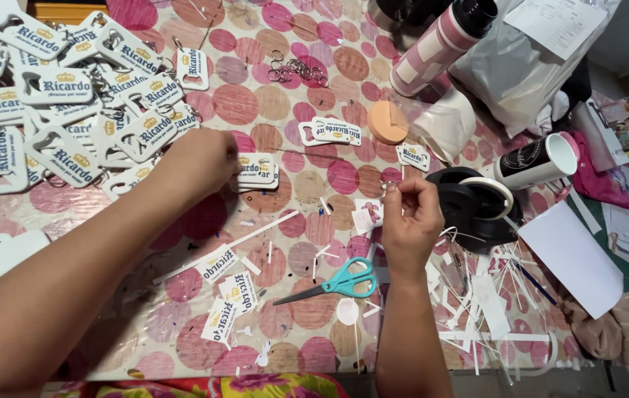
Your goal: Applying adhesive labels to plastic bottle openers
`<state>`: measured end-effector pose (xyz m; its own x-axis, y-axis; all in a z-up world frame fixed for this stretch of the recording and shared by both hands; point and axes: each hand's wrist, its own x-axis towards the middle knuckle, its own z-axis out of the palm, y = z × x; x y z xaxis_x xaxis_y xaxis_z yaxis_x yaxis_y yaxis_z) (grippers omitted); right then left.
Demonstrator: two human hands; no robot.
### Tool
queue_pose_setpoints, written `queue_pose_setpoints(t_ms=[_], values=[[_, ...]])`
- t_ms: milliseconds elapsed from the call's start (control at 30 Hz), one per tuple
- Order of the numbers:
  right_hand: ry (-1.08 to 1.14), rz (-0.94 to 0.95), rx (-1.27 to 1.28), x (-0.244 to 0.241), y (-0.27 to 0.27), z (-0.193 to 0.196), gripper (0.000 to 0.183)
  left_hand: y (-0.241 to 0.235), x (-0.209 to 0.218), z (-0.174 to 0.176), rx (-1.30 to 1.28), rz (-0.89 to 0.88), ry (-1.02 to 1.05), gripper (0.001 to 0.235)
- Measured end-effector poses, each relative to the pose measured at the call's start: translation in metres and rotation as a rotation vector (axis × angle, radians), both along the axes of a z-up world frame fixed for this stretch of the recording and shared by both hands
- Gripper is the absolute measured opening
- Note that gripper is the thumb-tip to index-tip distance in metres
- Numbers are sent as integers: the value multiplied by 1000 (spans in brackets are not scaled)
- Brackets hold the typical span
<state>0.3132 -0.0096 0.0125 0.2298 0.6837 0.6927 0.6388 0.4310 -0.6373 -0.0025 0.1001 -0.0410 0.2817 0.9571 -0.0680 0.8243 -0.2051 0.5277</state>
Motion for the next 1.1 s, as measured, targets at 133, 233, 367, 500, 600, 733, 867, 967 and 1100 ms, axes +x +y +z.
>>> queue_pose_setpoints(t_ms=[133, 233, 367, 500, 600, 733, 867, 967, 1100], values=[[-19, -54, 9, -2, -2, 5, 9, 13, 32, 7, 367, -46, 166, 31], [-71, -82, 5, 1, -2, 8, 10, 38, 88, 9, 721, -173, 62, 36], [-109, -127, 24, 3, 0, 8, 10, 94, 161, -22, 361, -341, 41, 63], [-84, -122, 6, 4, -1, 8, 9, 127, 196, -80, 466, -371, 26, 31], [-89, -110, 1, 4, -3, 12, 10, 112, 184, -52, 423, -315, -36, 27], [-75, -91, 1, 5, -5, 12, 9, 43, 142, 45, -185, -31, -689, 39], [-73, -81, 3, 2, -5, 12, 9, 13, 119, 82, -939, 78, -1358, 34], [-82, -80, -1, 0, -6, 10, 10, 3, 111, 76, -995, 16, -1371, 31], [-102, -85, -9, -2, -6, 10, 10, -15, 95, 82, -967, -94, -1358, 27]])
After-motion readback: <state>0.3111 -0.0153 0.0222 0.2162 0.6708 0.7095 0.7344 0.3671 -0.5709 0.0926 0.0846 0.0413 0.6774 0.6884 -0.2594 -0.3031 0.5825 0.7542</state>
